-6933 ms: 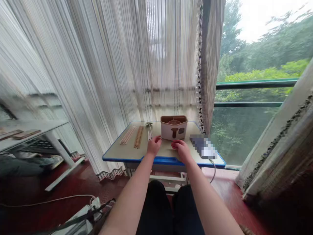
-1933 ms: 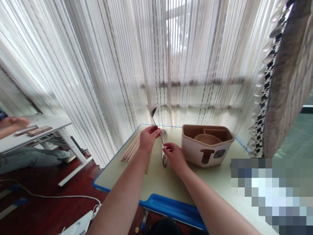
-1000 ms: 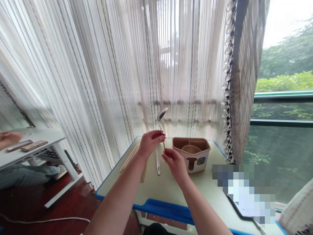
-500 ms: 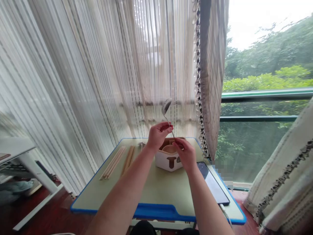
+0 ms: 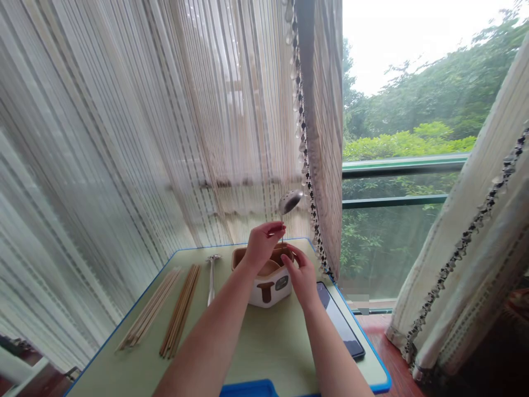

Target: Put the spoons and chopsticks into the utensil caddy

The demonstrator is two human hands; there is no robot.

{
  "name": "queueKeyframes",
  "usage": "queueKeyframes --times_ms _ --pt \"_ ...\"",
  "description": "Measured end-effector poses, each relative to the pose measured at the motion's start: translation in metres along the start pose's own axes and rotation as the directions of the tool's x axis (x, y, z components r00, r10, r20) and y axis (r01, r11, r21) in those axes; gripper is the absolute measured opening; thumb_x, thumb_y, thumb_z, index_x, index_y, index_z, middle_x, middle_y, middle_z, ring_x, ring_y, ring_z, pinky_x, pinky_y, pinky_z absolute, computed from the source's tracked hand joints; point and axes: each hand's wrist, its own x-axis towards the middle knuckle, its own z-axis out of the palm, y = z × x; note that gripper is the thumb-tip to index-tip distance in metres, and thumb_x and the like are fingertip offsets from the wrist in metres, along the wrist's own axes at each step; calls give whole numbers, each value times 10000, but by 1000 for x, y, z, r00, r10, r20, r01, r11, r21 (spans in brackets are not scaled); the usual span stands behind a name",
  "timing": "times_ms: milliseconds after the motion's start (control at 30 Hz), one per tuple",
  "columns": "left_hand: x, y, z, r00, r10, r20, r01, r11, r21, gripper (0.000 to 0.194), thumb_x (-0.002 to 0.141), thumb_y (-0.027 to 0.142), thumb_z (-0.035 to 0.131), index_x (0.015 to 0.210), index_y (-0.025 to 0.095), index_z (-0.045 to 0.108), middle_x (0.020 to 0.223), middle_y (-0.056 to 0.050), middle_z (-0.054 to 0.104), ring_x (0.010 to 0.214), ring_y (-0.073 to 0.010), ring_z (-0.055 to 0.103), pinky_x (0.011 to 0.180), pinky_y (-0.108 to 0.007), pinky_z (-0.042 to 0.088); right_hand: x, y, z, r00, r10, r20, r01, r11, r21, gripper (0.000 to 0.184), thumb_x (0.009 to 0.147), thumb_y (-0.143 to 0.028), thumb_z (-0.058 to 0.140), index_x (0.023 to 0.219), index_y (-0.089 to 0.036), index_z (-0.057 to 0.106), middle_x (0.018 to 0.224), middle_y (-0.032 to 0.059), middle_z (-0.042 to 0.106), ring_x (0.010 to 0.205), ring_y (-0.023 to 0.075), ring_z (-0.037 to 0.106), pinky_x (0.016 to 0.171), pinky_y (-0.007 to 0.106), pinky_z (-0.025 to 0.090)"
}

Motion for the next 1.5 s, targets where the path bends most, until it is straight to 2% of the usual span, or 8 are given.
queueKeyframes --times_ms 267,500,700,833,967,1200,1333,1500 --pt "-12 -9 -7 1000 -28 -1 28 997 68 165 705 273 642 838 187 688 827 -53 688 788 -169 631 748 -292 498 1 14 7 999 42 -19 -40 993 110 243 748 -362 592 896 -191 681 1123 96 620 1034 236 571 930 444 432" --pt "-20 -10 -35 997 -56 45 52 994 96 182 706 268 635 854 176 688 851 -63 682 814 -179 622 774 -305 491 -16 3 26 992 -101 75 99 995 28 223 770 -320 585 936 -202 676 1155 93 598 1069 215 545 951 403 414" --pt "-28 -19 -51 986 -105 -126 122 984 133 149 666 221 660 807 181 686 798 -55 684 765 -176 627 748 -314 490 -24 0 37 989 -111 100 107 993 48 218 787 -318 565 939 -205 674 1149 90 604 1062 216 553 941 408 417" --pt "-33 -26 -55 962 -102 -251 155 968 198 136 656 214 667 787 189 689 763 -50 685 724 -173 624 715 -310 487 -27 0 35 988 -120 98 115 992 53 221 790 -311 563 950 -204 671 1156 88 601 1072 219 549 943 405 416" --pt "-37 -32 -56 943 -104 -315 184 954 236 123 650 213 671 768 183 688 742 -53 682 700 -170 619 705 -306 480 -32 -3 29 979 -165 121 160 986 47 233 809 -258 532 1000 -202 653 1183 88 582 1105 219 526 957 408 410" --pt "-41 -29 -58 945 -193 -264 255 940 226 138 662 156 629 795 159 662 745 -44 683 673 -143 622 655 -265 484 -46 -4 29 965 -238 110 238 971 10 386 772 -176 546 1155 -217 570 1208 86 555 1122 226 509 962 413 419" --pt "-42 -24 -64 952 -121 -280 208 929 307 115 675 156 612 785 163 647 759 -40 678 697 -143 623 682 -271 484 -54 2 43 977 -194 88 188 980 65 511 756 -203 575 1256 -204 465 1271 125 475 1034 222 561 898 397 476" --pt "-44 -24 -69 965 -81 -249 177 903 392 193 691 119 569 865 166 636 777 -36 657 698 -139 608 683 -270 479 -58 10 52 969 -192 159 189 981 30 478 742 -208 591 1211 -210 495 1226 115 496 1061 232 537 928 417 452"
